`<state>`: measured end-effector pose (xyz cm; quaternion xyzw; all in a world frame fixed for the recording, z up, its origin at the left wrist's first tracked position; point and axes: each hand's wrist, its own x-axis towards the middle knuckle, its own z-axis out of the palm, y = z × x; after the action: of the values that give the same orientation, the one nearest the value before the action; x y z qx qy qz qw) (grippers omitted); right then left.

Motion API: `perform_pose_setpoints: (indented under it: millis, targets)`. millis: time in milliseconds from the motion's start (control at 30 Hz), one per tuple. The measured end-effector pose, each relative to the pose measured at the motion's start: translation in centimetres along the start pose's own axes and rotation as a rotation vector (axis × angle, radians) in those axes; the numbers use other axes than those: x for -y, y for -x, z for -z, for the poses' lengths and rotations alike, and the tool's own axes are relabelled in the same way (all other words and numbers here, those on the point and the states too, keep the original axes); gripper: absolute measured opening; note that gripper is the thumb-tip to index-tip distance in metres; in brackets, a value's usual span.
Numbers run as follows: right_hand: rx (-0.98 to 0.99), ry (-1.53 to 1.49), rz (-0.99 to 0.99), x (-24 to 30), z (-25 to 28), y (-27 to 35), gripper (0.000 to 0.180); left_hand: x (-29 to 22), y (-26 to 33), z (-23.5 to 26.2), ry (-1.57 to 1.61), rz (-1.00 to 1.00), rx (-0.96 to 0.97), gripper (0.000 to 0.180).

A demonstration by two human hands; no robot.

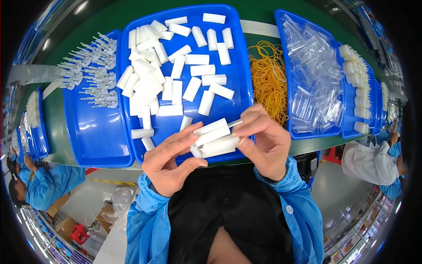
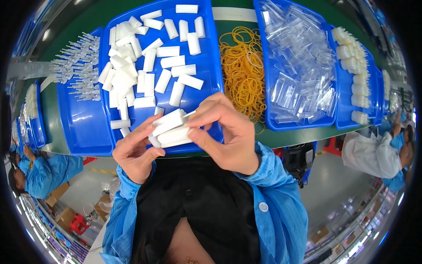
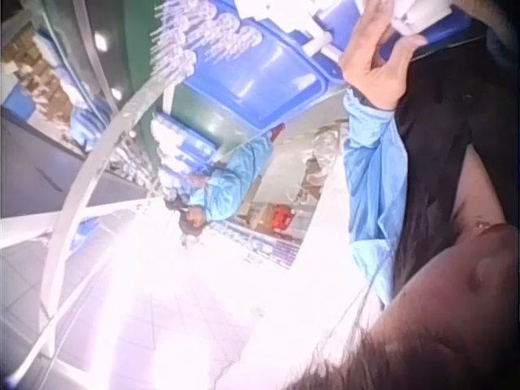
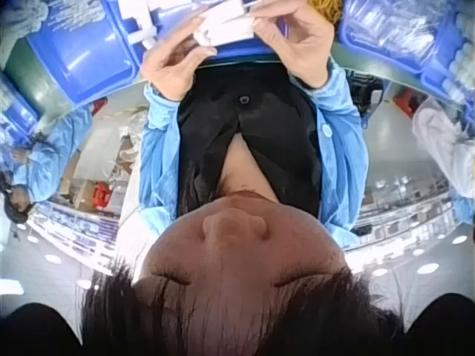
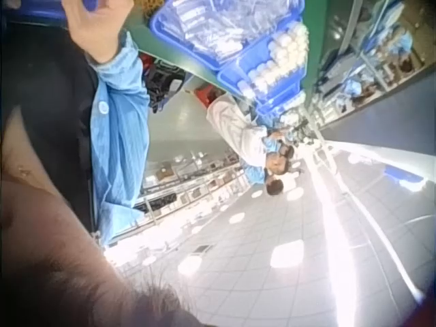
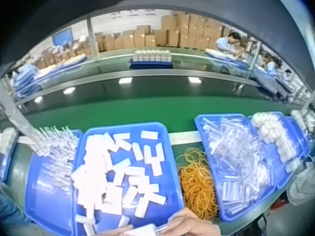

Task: The person attaches white components onto a pronged base, slides clear plastic sleeves over them, secures the bundle with a rubber band, and places it onto a tray before starting assembly on another base.

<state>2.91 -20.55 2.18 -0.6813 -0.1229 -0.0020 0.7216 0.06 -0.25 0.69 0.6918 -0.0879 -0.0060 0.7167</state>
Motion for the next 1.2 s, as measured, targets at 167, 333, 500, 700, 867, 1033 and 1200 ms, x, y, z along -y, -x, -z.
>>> perform_pose_setpoints:
  millis: [167, 333, 500, 700, 867, 1033, 1200]
  targets:
    - [0.152, 0.201, 0.199, 0.2, 0.9, -0.8, 0.019, 0.1, 0.0, 0.3, 0.045, -0.017, -0.009, 0.045]
    - [0.091, 0.232, 0.308, -0.2, 0.8, -0.5, 0.024, 0.7, 0.2, -0.2, 0.017, -0.010, -0.008, 0.047]
    - [0.047, 0.397, 0.342, 2.0, 3.5, -1.3, 0.036, 1.4, -0.3, -0.1, 0.216, 0.073, -0.095, 0.049]
    - [-0.462, 1.251, 0.229, 1.4, 11.4, -2.7, 0.028, 2.4, 0.1, 1.2, 0.359, 0.107, -0.258, 0.047]
    - [-0.213, 1.371, 0.115, -1.3, 12.8, -3.3, 0.025, 1.6, -0.7, 0.5, 0.391, 0.219, -0.108, 0.047]
    - [-0.347, 1.143, 0.109, 0.1, 11.4, -2.3, 0.014, 1.2, -0.6, 0.7, 0.488, 0.204, -0.093, 0.040]
    - [-0.353, 0.199, -0.149, 3.2, 7.1, -0.5, 0.013, 1.2, -0.7, 0.4, 0.405, 0.131, -0.032, 0.038]
